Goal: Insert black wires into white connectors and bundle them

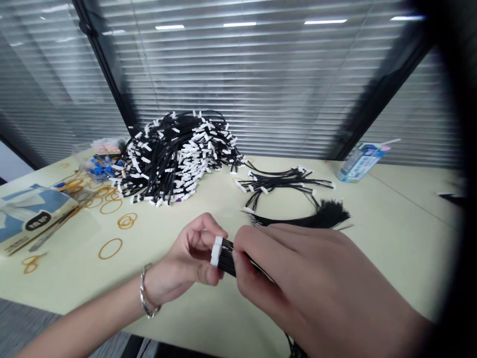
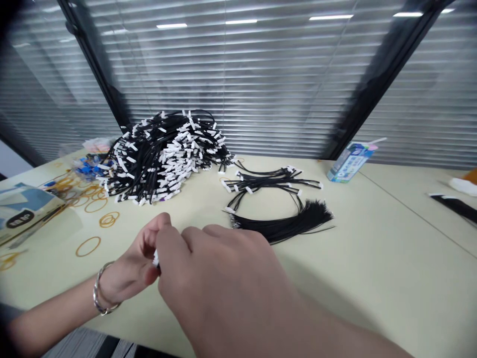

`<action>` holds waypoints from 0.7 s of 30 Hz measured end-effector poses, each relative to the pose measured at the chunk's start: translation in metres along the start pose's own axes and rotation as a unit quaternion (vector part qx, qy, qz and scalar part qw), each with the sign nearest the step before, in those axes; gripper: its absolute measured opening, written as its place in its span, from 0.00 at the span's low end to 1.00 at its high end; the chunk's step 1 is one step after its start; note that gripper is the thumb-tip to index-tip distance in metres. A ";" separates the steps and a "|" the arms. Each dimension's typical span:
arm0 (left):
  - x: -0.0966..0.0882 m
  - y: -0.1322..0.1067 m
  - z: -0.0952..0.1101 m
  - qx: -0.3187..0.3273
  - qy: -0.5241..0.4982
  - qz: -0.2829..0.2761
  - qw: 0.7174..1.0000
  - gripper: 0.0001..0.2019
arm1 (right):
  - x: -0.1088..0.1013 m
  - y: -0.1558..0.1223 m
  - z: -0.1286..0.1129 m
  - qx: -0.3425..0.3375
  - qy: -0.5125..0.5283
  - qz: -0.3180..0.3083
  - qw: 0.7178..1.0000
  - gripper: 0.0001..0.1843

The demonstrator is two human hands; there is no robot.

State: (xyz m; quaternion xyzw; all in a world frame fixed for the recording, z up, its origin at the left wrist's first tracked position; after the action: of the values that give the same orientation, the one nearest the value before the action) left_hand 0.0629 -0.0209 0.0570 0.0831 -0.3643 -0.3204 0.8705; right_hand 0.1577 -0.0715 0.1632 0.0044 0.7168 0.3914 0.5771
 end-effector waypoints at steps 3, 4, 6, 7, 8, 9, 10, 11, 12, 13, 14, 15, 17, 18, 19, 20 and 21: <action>0.001 0.001 0.000 0.000 -0.005 -0.006 1.000 0.16 | 0.000 0.001 -0.001 -0.001 0.011 -0.001 1.000 0.08; 0.001 0.001 0.000 0.000 -0.005 -0.007 1.000 0.16 | 0.000 0.001 -0.001 0.000 0.015 -0.004 1.000 0.09; 0.002 0.001 0.000 0.000 -0.007 -0.007 1.000 0.16 | -0.001 0.002 -0.001 0.000 0.022 -0.007 1.000 0.09; 0.002 0.001 0.000 0.001 -0.007 -0.009 1.000 0.16 | -0.002 0.001 -0.001 0.000 0.024 -0.008 1.000 0.09; 0.002 0.001 0.000 0.004 -0.008 -0.010 1.000 0.16 | -0.002 0.001 -0.001 0.000 0.024 -0.008 1.000 0.09; 0.002 0.001 0.000 0.006 -0.009 -0.011 1.000 0.16 | -0.003 0.001 -0.001 -0.002 0.022 -0.004 1.000 0.08; 0.002 0.000 0.000 0.007 -0.009 -0.011 1.000 0.16 | -0.003 0.001 -0.001 -0.001 0.017 -0.003 1.000 0.07; 0.002 0.000 0.000 0.006 -0.008 -0.009 1.000 0.16 | -0.004 0.000 -0.001 -0.004 0.015 -0.001 1.000 0.07; 0.002 0.000 0.000 0.005 -0.007 -0.007 1.000 0.16 | -0.004 0.000 -0.002 -0.007 0.014 0.002 1.000 0.06; 0.002 0.000 0.000 0.004 -0.005 -0.005 1.000 0.16 | -0.004 -0.001 -0.002 -0.011 0.013 0.001 1.000 0.06; 0.001 0.000 0.000 0.004 -0.005 -0.002 1.000 0.16 | -0.004 -0.001 -0.002 -0.012 0.012 -0.002 1.000 0.06; 0.001 0.000 0.000 0.004 -0.005 -0.001 1.000 0.16 | -0.004 -0.001 -0.002 -0.012 0.010 -0.004 1.000 0.05; 0.002 0.000 0.000 0.005 -0.005 -0.002 1.000 0.16 | -0.004 -0.002 -0.002 -0.009 0.008 -0.006 1.000 0.05; 0.002 0.000 0.000 0.007 -0.005 -0.004 1.000 0.16 | -0.005 -0.001 -0.002 -0.007 0.006 -0.002 1.000 0.05; 0.002 0.000 0.001 0.008 -0.004 -0.006 1.000 0.16 | -0.005 -0.001 -0.002 -0.007 0.006 0.001 1.000 0.05; 0.002 0.000 0.001 0.010 -0.003 -0.007 1.000 0.17 | -0.006 -0.001 -0.002 -0.008 0.009 0.005 1.000 0.05; 0.002 0.000 0.001 0.012 0.000 -0.007 1.000 0.17 | -0.006 -0.001 -0.002 -0.010 0.011 0.005 1.000 0.05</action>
State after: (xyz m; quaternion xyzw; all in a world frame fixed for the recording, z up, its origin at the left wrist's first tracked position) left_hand 0.0630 -0.0217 0.0588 0.0966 -0.3677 -0.3220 0.8671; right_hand 0.1580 -0.0759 0.1678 -0.0019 0.7194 0.4011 0.5671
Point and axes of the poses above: each hand's wrist, its own y-axis towards the middle knuckle, its own x-axis out of the palm, z = x × y, the point moved 7 cm from there along y, towards the middle knuckle, and after that the axes turned 11 degrees about x, right-handed, at the moved point
